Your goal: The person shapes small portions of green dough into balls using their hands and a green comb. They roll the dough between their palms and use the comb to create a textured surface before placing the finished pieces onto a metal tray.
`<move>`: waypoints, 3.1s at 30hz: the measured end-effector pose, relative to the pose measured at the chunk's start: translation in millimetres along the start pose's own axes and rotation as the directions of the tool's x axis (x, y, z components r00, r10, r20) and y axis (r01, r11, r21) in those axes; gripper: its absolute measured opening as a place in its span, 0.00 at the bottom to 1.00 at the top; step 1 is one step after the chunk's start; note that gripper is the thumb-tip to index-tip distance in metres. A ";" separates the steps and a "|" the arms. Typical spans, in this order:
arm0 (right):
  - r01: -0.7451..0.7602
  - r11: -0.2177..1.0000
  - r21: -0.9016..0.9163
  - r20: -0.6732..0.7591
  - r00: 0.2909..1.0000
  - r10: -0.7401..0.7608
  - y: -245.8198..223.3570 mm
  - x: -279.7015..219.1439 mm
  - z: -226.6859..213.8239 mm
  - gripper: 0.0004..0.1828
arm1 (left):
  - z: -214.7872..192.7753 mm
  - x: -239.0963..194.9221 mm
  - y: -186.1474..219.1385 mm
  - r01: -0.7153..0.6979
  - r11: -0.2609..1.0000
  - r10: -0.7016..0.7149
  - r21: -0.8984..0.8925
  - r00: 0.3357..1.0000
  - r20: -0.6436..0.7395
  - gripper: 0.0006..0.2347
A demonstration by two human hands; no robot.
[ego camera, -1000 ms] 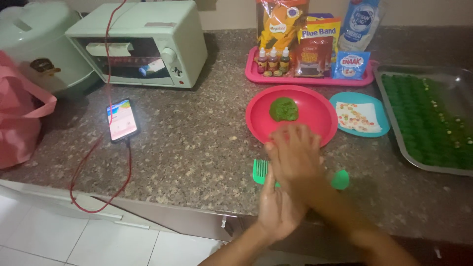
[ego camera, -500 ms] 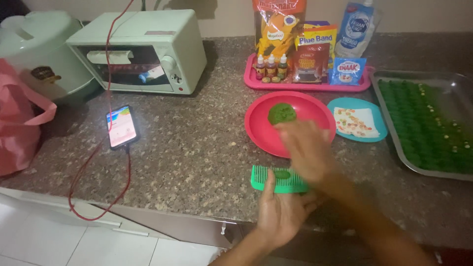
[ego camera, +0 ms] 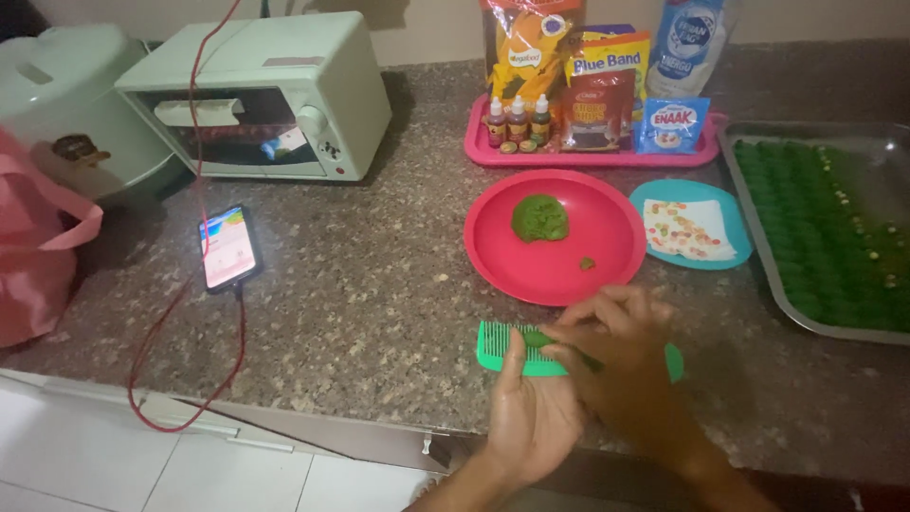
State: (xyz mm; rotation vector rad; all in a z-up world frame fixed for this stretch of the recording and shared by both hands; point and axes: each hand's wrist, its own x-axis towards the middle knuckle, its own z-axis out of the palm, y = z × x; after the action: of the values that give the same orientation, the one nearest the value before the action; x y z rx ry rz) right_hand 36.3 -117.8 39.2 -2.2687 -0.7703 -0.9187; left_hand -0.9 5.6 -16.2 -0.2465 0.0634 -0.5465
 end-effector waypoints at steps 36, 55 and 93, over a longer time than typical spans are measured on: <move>-0.086 0.974 -0.208 0.081 0.991 0.105 184.5 106.9 -54.4 0.11 | 41.2 5.3 -9.5 0.062 0.944 0.032 0.323 0.960 -0.277 0.31; -0.227 0.807 -0.545 0.398 0.777 0.488 237.9 67.3 -24.8 0.08 | 12.9 20.8 7.7 0.166 0.961 -0.106 0.220 0.960 -0.258 0.31; -0.116 0.806 -0.581 0.330 0.871 0.363 224.1 59.8 -1.4 0.12 | 24.1 20.1 0.9 0.147 0.959 -0.043 0.242 0.919 -0.391 0.34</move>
State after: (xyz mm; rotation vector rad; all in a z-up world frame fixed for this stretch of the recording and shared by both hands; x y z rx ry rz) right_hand 224.6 -252.1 21.0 -3.0605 -0.3791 -0.5565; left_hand 19.8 1.0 7.0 0.1264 0.3573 -0.6892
